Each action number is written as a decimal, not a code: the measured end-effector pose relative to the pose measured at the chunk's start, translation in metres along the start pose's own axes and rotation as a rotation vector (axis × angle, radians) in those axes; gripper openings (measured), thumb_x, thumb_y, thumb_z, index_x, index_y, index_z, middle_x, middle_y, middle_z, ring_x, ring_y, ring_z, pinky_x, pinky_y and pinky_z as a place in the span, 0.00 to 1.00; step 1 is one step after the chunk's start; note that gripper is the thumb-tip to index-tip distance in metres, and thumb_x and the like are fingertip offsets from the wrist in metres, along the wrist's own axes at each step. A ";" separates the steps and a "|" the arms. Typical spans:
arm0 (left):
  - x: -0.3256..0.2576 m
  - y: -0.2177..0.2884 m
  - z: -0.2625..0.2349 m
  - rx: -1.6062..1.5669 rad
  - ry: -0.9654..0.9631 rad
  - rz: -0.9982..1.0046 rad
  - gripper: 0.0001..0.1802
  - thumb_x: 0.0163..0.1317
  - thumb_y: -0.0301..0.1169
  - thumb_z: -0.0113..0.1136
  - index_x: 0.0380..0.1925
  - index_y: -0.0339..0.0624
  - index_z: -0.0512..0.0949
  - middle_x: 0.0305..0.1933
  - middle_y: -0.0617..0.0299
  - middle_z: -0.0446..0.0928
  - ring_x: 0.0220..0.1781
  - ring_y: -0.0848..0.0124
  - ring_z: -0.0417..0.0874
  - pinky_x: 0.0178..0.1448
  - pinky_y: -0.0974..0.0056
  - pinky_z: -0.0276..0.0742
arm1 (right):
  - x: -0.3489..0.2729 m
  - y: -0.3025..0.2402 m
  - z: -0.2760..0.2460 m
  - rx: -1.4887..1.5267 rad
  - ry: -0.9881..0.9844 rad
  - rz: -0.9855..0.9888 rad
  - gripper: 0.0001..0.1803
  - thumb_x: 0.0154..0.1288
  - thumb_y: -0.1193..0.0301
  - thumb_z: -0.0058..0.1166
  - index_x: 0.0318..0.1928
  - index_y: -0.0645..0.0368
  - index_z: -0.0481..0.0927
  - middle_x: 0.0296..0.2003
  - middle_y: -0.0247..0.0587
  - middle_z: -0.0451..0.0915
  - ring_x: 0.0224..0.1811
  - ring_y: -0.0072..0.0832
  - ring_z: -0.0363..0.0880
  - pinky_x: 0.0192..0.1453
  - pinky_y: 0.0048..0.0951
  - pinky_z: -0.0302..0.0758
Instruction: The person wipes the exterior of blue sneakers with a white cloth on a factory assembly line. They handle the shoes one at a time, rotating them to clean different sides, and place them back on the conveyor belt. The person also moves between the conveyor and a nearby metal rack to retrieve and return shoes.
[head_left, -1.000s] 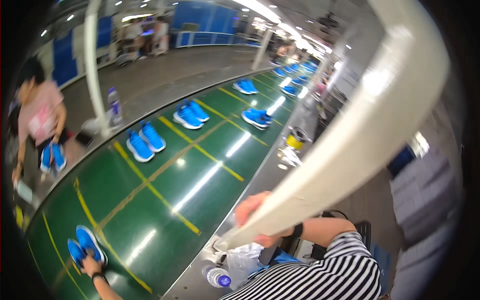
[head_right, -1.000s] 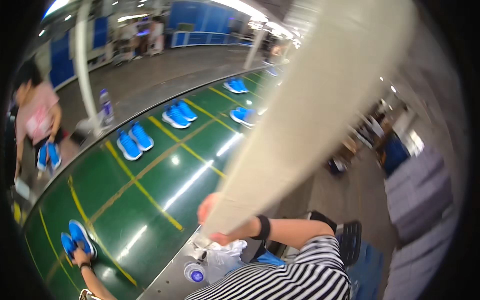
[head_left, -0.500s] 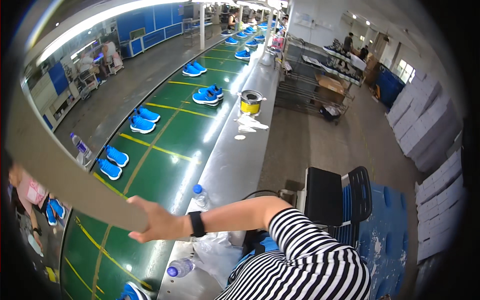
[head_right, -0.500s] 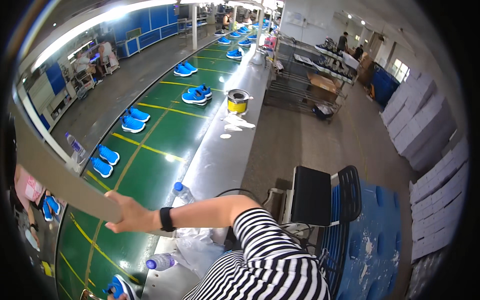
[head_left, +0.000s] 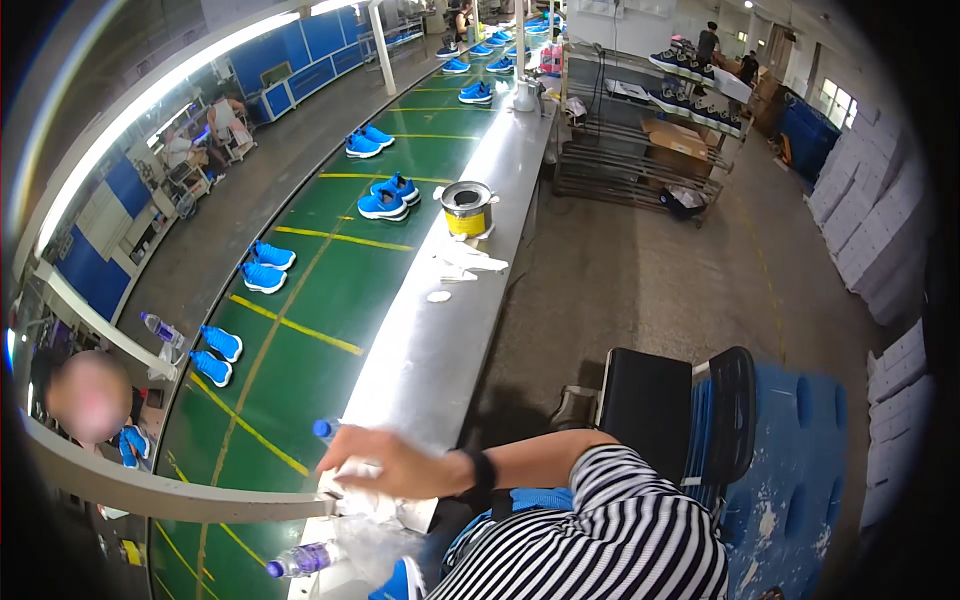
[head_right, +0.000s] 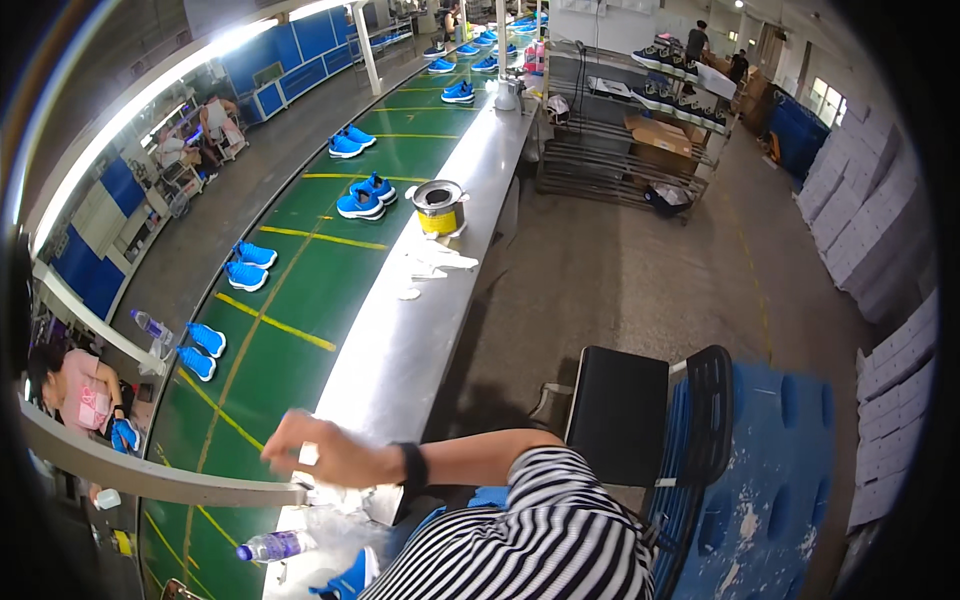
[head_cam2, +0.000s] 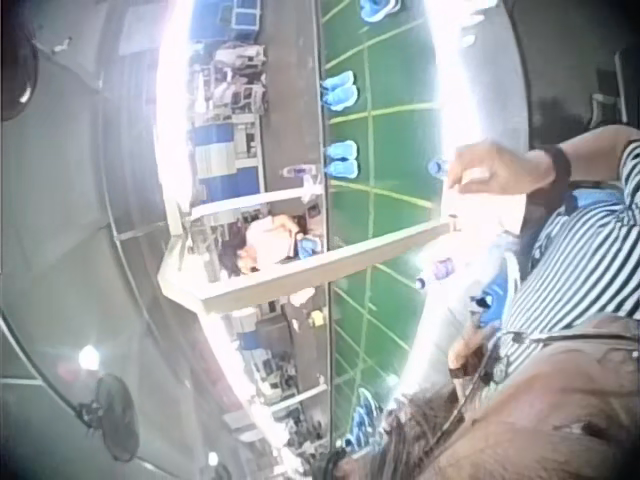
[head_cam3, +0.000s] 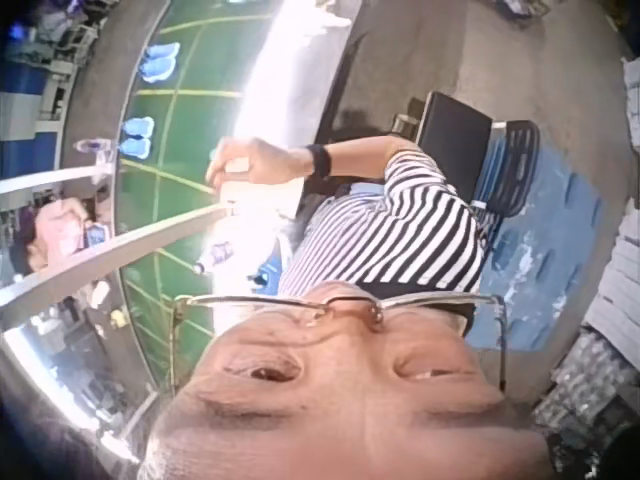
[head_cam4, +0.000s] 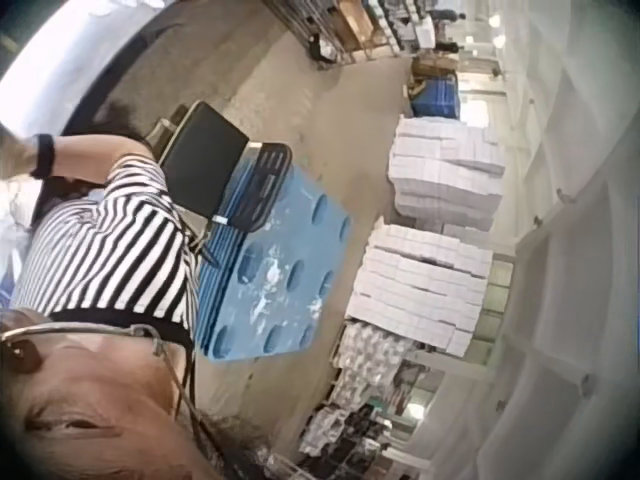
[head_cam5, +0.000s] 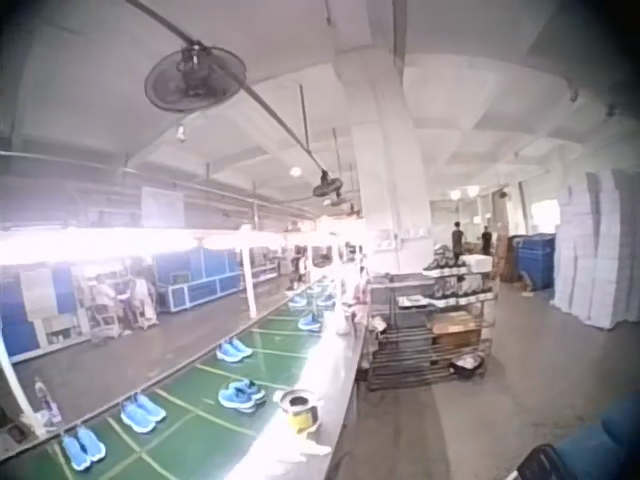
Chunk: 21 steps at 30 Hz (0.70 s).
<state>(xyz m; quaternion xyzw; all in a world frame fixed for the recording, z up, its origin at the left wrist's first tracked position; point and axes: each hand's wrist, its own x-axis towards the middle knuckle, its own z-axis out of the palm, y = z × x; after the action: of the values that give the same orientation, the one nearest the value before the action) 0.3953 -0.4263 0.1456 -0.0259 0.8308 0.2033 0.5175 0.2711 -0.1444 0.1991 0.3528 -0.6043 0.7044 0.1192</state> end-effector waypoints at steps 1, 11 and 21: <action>0.000 0.017 0.004 0.015 -0.010 0.008 0.25 0.59 0.39 0.56 0.53 0.36 0.68 0.40 0.53 0.76 0.39 0.75 0.74 0.41 0.68 0.71 | -0.002 -0.019 -0.037 -0.074 0.145 -0.058 0.10 0.56 0.80 0.54 0.40 0.61 0.77 0.34 0.40 0.76 0.37 0.31 0.74 0.41 0.27 0.70; 0.011 0.163 -0.012 0.057 0.291 0.414 0.27 0.48 0.46 0.65 0.39 0.32 0.76 0.36 0.43 0.77 0.38 0.54 0.79 0.41 0.59 0.73 | -0.059 -0.220 -0.173 -0.248 0.626 -0.897 0.04 0.56 0.65 0.52 0.26 0.43 0.73 0.23 0.21 0.67 0.33 0.19 0.63 0.35 0.24 0.60; 0.079 0.235 -0.043 0.243 0.579 0.529 0.25 0.52 0.47 0.60 0.41 0.38 0.77 0.36 0.47 0.76 0.40 0.54 0.76 0.48 0.55 0.66 | -0.050 -0.213 -0.181 -0.347 0.534 -0.460 0.08 0.60 0.61 0.51 0.39 0.36 0.81 0.29 0.12 0.76 0.33 0.13 0.65 0.41 0.22 0.60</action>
<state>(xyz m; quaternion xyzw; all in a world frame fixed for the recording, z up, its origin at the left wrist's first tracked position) 0.2626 -0.2138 0.1658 0.1939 0.9381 0.2139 0.1914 0.3703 0.0888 0.3265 0.2578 -0.5672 0.6138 0.4848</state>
